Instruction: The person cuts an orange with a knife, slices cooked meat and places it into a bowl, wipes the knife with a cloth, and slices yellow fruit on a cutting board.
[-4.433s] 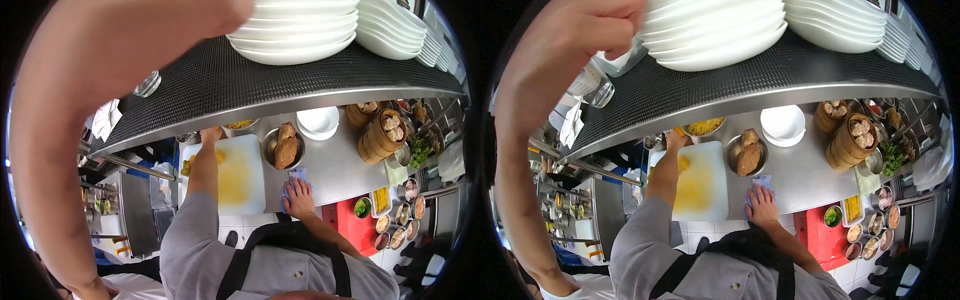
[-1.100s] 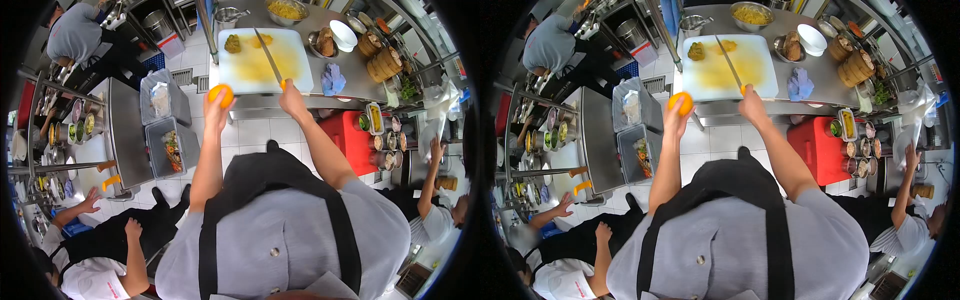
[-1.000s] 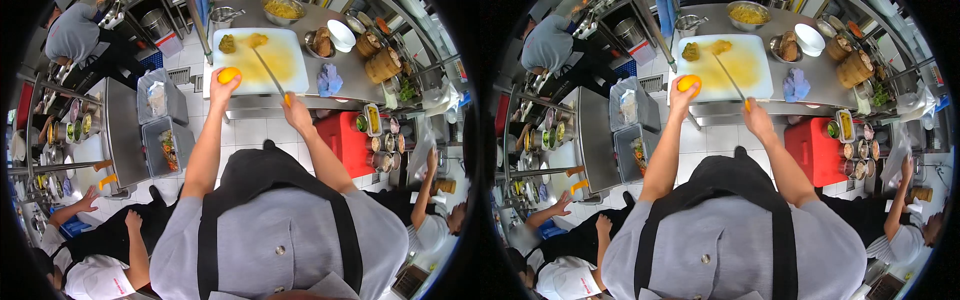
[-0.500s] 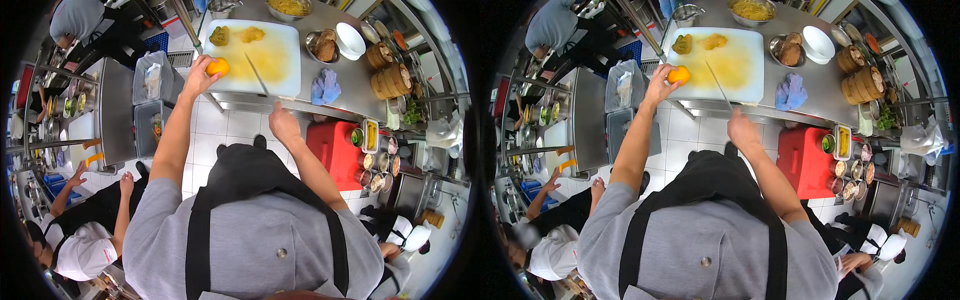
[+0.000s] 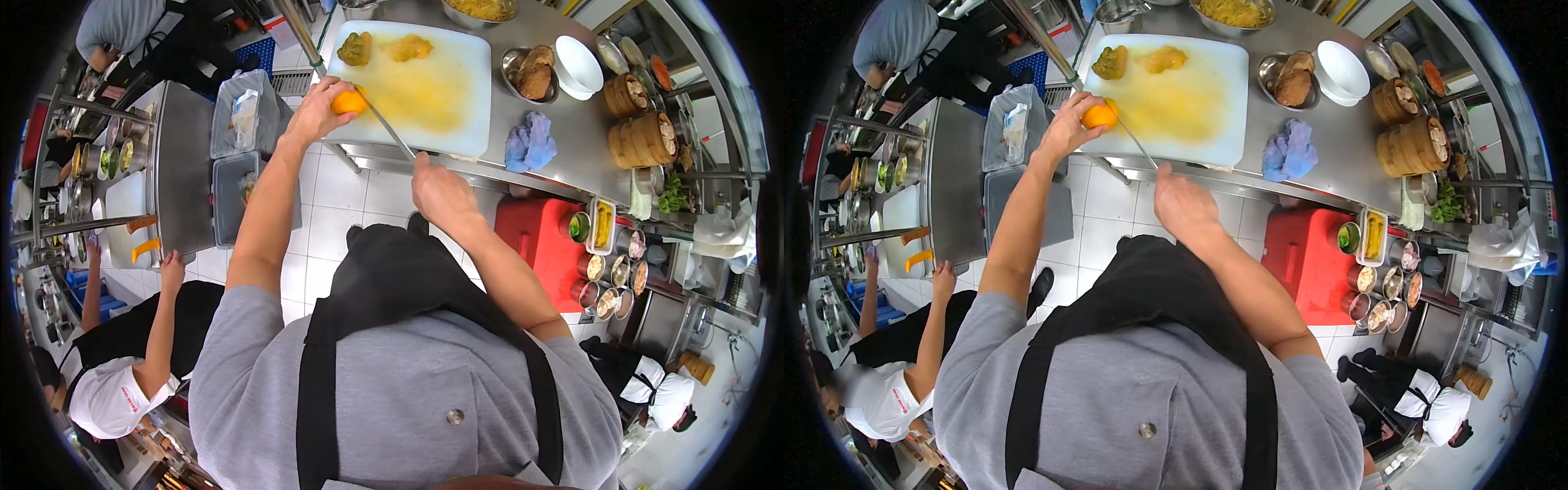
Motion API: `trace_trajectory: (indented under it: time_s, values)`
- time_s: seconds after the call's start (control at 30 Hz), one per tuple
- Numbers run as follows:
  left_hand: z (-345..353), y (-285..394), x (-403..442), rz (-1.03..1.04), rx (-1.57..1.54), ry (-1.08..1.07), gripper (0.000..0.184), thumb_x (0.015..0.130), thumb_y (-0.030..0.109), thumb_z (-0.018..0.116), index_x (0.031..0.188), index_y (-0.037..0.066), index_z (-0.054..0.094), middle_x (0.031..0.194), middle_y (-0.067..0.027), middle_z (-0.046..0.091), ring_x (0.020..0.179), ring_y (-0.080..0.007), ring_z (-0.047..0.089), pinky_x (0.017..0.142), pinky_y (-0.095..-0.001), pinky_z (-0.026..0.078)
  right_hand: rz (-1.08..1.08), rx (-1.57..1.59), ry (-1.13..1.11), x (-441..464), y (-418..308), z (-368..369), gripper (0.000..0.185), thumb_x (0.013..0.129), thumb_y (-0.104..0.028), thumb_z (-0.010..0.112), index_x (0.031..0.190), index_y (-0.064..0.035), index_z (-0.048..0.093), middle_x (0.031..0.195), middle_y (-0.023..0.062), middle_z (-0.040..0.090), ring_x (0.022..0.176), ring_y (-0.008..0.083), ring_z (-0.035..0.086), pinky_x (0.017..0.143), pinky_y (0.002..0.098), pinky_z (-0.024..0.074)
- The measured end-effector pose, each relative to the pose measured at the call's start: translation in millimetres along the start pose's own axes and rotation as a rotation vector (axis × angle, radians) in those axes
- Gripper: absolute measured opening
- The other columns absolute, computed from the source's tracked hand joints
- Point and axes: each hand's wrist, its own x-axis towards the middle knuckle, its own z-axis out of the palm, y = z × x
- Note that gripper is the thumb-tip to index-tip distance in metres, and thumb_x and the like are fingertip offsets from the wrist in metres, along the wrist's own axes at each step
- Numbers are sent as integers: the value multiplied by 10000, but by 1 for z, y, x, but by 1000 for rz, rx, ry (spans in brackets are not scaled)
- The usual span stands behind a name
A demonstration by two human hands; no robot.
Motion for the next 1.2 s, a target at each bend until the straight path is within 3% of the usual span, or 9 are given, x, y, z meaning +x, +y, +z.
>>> trace_trajectory:
  time_s: [0.23, 0.57, 0.63, 0.73, 0.9, 0.97, 1.07, 1.2]
  values:
    - [1, -5, 1, -28, -93, 6, 493, 780, 228, 834, 1230, 180, 640, 1310, -68, 578, 1215, -339, 569, 1049, -420, 488, -31, 30, -9, 10, 2, -1, 236, 932, -71, 444, 1098, 75, 527, 830, 293, 695, 814, 458, 709, 723, 555, 565]
    - [0, -19, 10, 38, -160, 25, 482, 758, 191, 851, 1193, 145, 650, 1224, -64, 630, 1146, -315, 617, 1002, -394, 509, -108, 38, 68, 102, -5, 16, 233, 949, -78, 429, 1022, 60, 603, 907, 283, 711, 866, 424, 722, 750, 514, 572]
    - [2, -21, 10, 63, -170, 38, 463, 775, 136, 849, 1188, 108, 644, 1207, -70, 615, 1096, -274, 637, 876, -361, 601, -103, 42, 62, 108, -4, 16, 243, 952, -79, 427, 1031, 59, 611, 935, 285, 713, 882, 425, 721, 770, 511, 571]
    - [1, -22, 11, 44, -197, 29, 477, 758, 197, 856, 1186, 137, 653, 1212, -64, 637, 1118, -311, 634, 983, -386, 518, -89, 70, 14, 110, -3, 17, 240, 942, -73, 441, 1044, 61, 613, 986, 294, 709, 926, 428, 717, 807, 515, 567]
    - [-2, -17, 7, 25, -140, 35, 478, 761, 179, 853, 1191, 129, 651, 1204, -65, 639, 1120, -312, 634, 969, -391, 527, -101, 79, 21, 78, 16, 36, 219, 920, -68, 489, 1048, 71, 601, 994, 301, 707, 934, 430, 717, 818, 518, 566]
    - [3, -19, 9, 92, -152, 61, 459, 783, 98, 837, 1194, 103, 633, 1190, -62, 622, 1097, -252, 641, 877, -360, 634, -112, 84, 36, 84, 19, 48, 219, 916, -65, 495, 1051, 76, 595, 979, 304, 707, 928, 434, 717, 813, 520, 567]
    - [1, -13, 6, 38, -166, 30, 468, 774, 168, 844, 1194, 112, 646, 1224, -76, 625, 1124, -316, 631, 942, -381, 558, -112, 126, 49, 97, 16, 56, 219, 909, -59, 500, 1055, 82, 583, 951, 308, 706, 917, 442, 716, 809, 527, 567]
    - [-1, -7, 3, -36, -209, 32, 455, 783, 165, 837, 1191, 108, 642, 1255, -80, 606, 1135, -311, 629, 938, -378, 583, -95, 156, 42, 74, 27, 64, 218, 914, -58, 487, 1063, 81, 566, 947, 314, 704, 907, 452, 713, 806, 541, 565]
